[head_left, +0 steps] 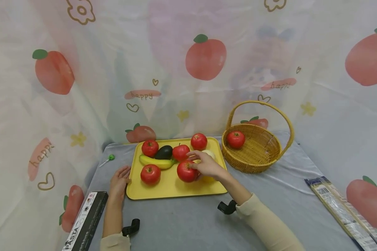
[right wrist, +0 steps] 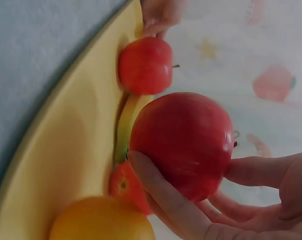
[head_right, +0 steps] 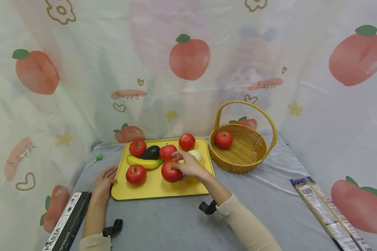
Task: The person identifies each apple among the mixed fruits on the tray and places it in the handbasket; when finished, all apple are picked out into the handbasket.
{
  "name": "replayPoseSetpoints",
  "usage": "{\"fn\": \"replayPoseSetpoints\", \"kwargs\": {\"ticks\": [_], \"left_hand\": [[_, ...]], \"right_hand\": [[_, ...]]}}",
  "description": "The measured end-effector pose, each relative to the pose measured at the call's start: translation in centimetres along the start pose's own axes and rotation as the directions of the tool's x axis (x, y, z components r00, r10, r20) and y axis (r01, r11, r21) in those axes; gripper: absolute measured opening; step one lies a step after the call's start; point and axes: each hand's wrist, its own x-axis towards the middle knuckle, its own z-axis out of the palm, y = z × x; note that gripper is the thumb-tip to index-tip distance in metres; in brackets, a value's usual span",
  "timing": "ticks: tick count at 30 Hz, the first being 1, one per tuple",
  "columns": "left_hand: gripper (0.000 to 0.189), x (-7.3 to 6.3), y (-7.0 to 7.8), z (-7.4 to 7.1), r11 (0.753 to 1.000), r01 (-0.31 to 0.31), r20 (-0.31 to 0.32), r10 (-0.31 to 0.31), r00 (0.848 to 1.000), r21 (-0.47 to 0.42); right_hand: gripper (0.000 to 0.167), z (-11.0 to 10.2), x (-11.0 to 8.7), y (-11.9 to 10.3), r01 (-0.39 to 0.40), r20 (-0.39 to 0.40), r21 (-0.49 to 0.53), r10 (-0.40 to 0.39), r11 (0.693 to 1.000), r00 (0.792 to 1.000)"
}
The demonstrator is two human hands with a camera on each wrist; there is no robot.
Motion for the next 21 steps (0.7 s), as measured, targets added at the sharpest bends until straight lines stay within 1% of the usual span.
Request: {"fn": "replayPoseSetpoints", "kwargs": {"ticks": [7,12,21], "left_hand": [[0.077,-0.2,0.2,-0.1,0.999,0.005,0.002,-0.005,1.000,-0.039],[0.077,-0.3,0.3,-0.1,0.998,0.009,0.000,-0.009,1.000,-0.063],[0.076,-0.1,0.2,-0.1,0.998,0.016,-0.008,-0.017,1.000,-0.067]], "right_hand": [[0.049,-2.4,-0.4,-1.1,-0.035,0.022,0.008,0.035,0.999,0.999],[0.047,-4.2,-0.7,-1.9,-0.038,0.033,0.002,0.038,0.999,0.999],[0.048,-6.7,-1.2,-2.8,-0.064,0.013,-0.006,0.064,0.998,0.998]]}}
